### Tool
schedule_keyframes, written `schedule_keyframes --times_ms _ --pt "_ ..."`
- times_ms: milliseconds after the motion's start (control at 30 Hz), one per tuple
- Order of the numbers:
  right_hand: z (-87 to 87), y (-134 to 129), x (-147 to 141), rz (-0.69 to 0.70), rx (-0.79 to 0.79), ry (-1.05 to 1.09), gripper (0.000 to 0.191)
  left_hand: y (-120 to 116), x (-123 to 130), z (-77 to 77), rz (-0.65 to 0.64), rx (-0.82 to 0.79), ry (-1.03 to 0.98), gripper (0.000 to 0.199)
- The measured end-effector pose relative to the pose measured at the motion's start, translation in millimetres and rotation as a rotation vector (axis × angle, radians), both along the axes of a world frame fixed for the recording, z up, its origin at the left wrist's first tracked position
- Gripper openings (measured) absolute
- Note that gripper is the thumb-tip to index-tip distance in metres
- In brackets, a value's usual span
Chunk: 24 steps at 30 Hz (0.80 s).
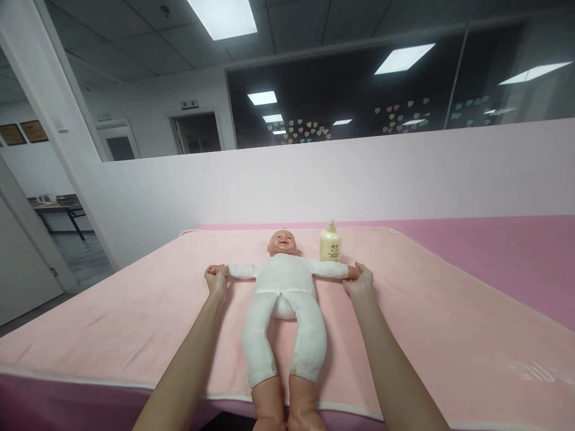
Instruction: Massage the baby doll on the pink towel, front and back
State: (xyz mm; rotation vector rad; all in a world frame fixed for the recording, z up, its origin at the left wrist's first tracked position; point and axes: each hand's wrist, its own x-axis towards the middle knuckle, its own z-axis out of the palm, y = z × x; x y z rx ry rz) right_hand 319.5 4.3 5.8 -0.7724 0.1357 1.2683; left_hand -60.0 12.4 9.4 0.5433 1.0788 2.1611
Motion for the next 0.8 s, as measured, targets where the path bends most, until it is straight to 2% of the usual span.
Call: schedule_keyframes --times_ms 133,233,433,600,667,800 --pt "-3.9 -1.6 6.9 -0.059 -0.013 0.045 0.011 -0.6 -9.5 3.3 0.061 -0.064 -0.059 0.026" --pt "-8.2 1.7 9.6 -0.078 0.072 0.009 0.011 -1.5 -12.6 5.0 0.056 -0.09 -0.14 0.02" --pt "-9.4 14.6 -4.9 -0.136 0.129 -0.104 0.019 -8.4 -5.4 5.5 -0.073 -0.014 -0.172 0.029" --pt "-8.7 20.3 -26.1 -0.042 0.243 -0.359 0.016 -7.9 -3.9 2.2 -0.101 0.007 -0.129 0.026" --pt "-7.7 19.2 -31.0 -0.002 0.311 -0.43 0.021 -6.8 -5.1 1.7 -0.112 0.015 -0.141 0.024" --pt "-6.5 14.7 -30.3 0.007 0.309 -0.343 0.029 -6.7 -7.2 3.8 -0.161 0.017 -0.234 0.023"
